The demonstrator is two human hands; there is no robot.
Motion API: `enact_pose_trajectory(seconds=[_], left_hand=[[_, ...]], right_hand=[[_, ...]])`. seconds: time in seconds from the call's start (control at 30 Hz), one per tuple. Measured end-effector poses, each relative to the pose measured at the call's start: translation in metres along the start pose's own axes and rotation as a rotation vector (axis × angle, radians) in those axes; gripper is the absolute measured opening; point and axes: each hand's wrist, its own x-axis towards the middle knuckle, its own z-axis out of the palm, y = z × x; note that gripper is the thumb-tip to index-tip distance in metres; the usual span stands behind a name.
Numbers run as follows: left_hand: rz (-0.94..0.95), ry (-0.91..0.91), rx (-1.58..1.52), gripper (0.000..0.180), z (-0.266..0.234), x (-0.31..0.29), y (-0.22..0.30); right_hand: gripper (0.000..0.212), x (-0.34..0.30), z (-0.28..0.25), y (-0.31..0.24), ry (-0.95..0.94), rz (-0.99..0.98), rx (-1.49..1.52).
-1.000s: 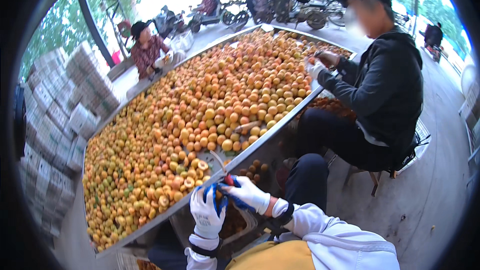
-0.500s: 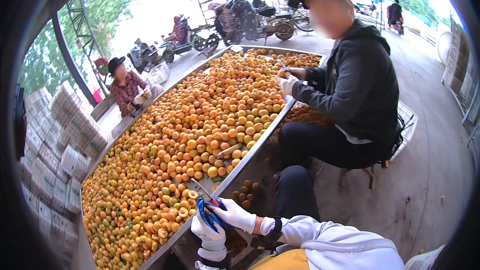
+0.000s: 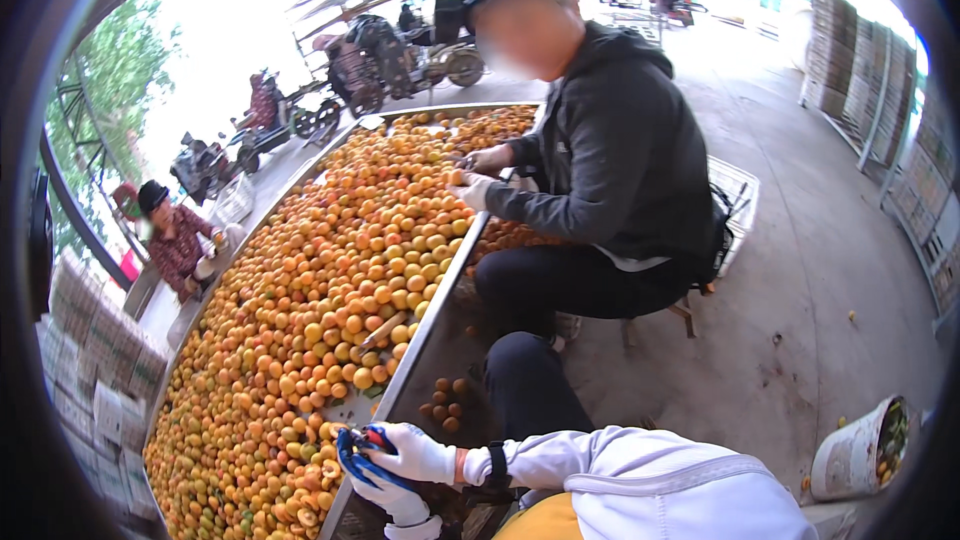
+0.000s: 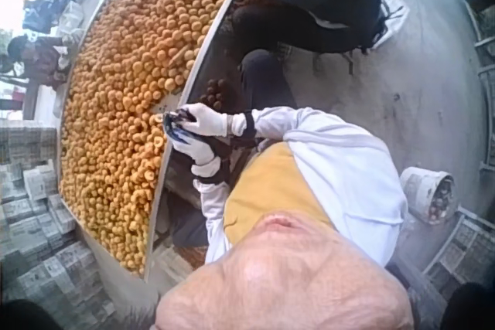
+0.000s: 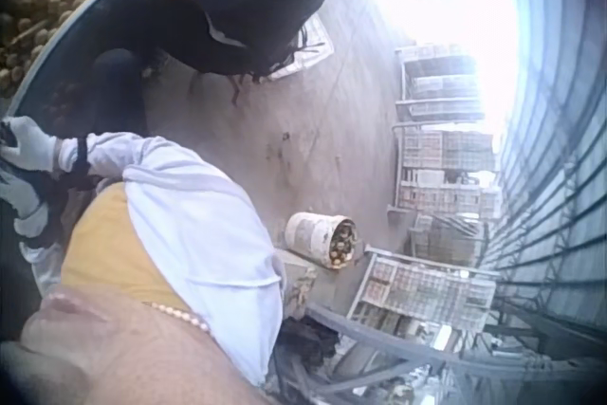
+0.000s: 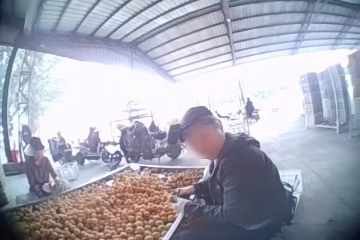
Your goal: The person processes apricots by picking them up from a table, cutting them in half with shears, and dropping the fruit and pits into separate containers below.
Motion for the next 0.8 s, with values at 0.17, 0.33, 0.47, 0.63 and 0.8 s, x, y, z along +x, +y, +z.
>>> enact_pose_trajectory(seconds=[0.17,0.33,0.47,0.63,0.8], left_hand=[[-0.068,-0.191,-0.069,0.046,0.02,-0.026,-0.012],[-0.874,-0.491,-1.19,0.03,-0.024,0.007,-0.008],[-0.914,-0.6,-1.217,0.027,-0.037,0.014,-0.013],[-1.021,-0.534,-1.376,0.029,-0.05,0.032,-0.012],[-1.145,-0.56,-1.501,0.029,-0.049,0.018,-0.023]], right_hand=[[0.028,0.007,-0.009,-0.015,0.025,0.028,-0.131],[0.039,0.01,-0.019,-0.002,0.044,0.061,-0.076],[0.041,0.005,-0.024,0.006,0.046,0.05,-0.074],[0.051,0.004,-0.027,0.004,-0.084,0.195,-0.156],[0.047,-0.006,-0.021,0.016,0.022,0.055,-0.097]])
